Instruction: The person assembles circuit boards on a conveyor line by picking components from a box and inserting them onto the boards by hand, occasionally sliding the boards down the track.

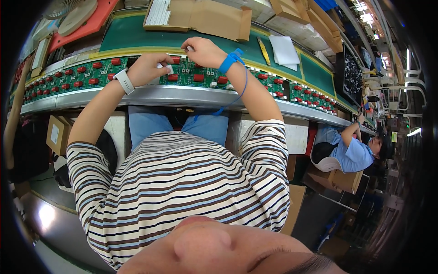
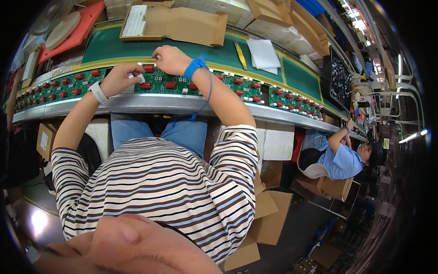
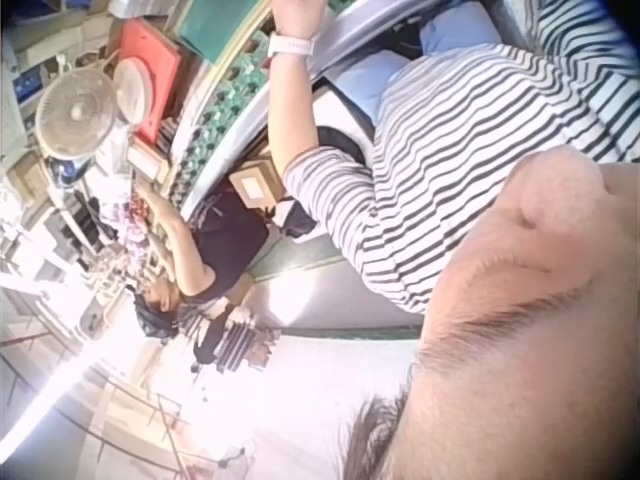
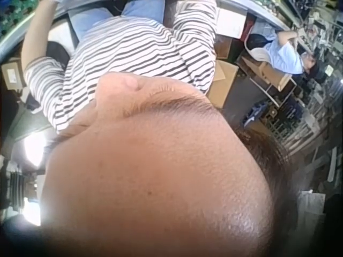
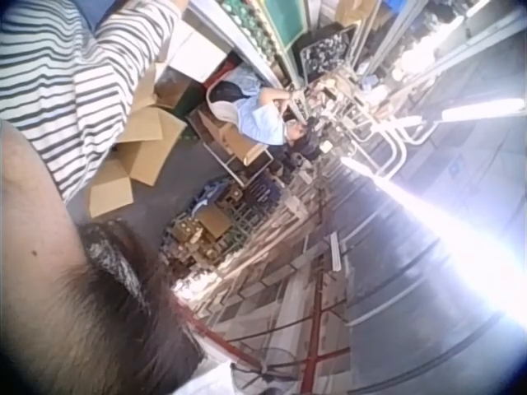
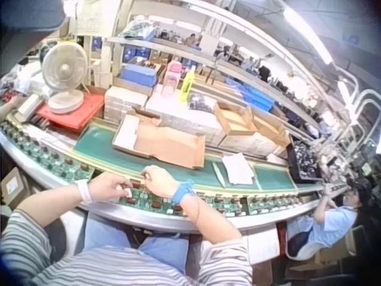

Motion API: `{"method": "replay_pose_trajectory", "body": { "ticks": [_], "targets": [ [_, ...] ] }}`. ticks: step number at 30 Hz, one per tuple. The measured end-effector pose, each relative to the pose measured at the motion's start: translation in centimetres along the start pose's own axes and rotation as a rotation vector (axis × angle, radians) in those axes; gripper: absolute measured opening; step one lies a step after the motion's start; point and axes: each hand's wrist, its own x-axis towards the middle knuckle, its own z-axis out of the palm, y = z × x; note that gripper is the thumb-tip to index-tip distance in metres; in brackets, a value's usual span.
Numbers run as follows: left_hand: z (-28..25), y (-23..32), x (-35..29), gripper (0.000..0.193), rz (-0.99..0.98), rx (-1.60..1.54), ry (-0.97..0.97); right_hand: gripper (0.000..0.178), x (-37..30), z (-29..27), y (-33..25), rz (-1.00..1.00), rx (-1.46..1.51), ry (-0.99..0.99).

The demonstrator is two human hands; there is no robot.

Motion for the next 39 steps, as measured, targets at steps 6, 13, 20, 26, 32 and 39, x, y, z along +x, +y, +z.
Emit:
{"method": "replay_pose_trajectory", "body": {
  "ticks": [6, 13, 20, 26, 32, 39],
  "targets": [
    [1.8, 2.2, 1.2, 0.015, 0.227, 0.363, -0.084, 0.022, -2.6, -1.4, -0.8, 0.346, 0.764, -0.234],
    [3.7, 1.8, 1.8, 0.011, 0.161, 0.529, -0.058, 0.021, -4.8, -1.3, -0.1, 0.431, 0.877, -0.286],
    [3.9, 1.7, 1.6, 0.011, 0.175, 0.508, -0.029, 0.023, -5.8, 1.0, 0.4, 0.24, 0.602, -0.125],
    [4.0, 1.9, 0.8, 0.013, 0.15, 0.501, -0.047, 0.022, -6.4, 0.9, -2.3, 0.141, 0.135, -0.073],
    [2.2, 0.9, 0.4, 0.023, 0.201, 0.294, 0.07, 0.016, -6.1, 2.0, -2.6, 0.068, 0.015, -0.041],
    [0.0, 0.4, -0.8, 0.023, -0.321, -0.551, -0.017, 0.015, -5.4, 2.8, -2.5, 0.101, -0.031, -0.069]
  ]
}}
